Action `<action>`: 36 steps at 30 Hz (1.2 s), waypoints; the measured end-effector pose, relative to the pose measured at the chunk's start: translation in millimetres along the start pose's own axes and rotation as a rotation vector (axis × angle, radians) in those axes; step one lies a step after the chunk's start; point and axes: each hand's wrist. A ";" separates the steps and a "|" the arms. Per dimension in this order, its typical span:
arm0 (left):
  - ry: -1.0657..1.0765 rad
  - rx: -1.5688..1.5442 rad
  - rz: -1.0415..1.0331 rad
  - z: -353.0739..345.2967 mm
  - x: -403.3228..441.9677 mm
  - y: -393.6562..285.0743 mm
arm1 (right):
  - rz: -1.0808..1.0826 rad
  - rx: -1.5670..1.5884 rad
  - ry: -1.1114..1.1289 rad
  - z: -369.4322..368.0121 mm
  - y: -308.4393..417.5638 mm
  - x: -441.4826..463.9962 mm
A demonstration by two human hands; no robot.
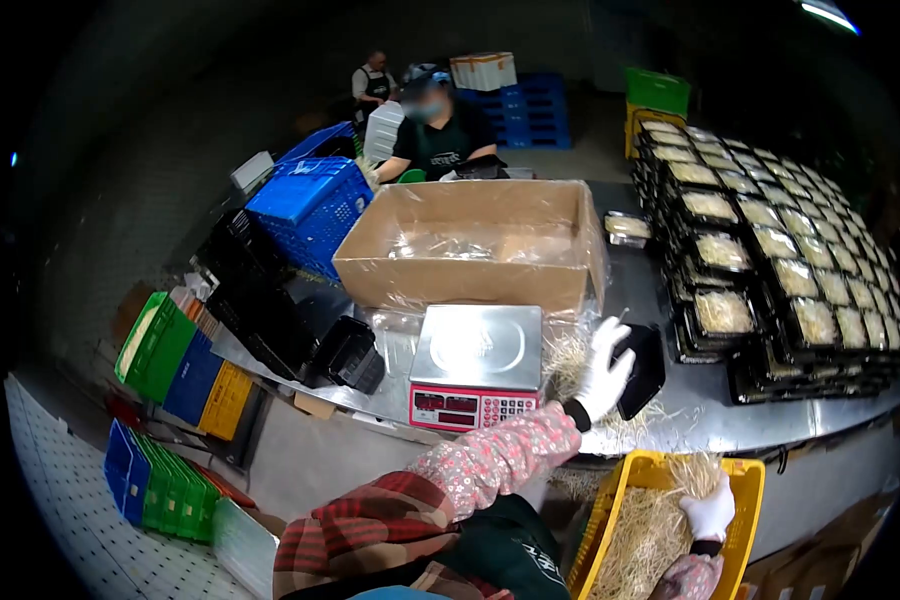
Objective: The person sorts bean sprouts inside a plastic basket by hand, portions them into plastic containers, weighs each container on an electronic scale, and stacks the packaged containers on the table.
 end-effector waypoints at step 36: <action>0.677 0.946 -0.054 289.3 48.8 160.1 | 1.230 0.020 0.488 -270.3 393.2 73.4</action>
Point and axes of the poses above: each hand's wrist, its own x-axis towards the middle knuckle, its own z-axis out of the back of the hand, y = z × x, and after that the axes turned 4 degrees about -z, right-handed
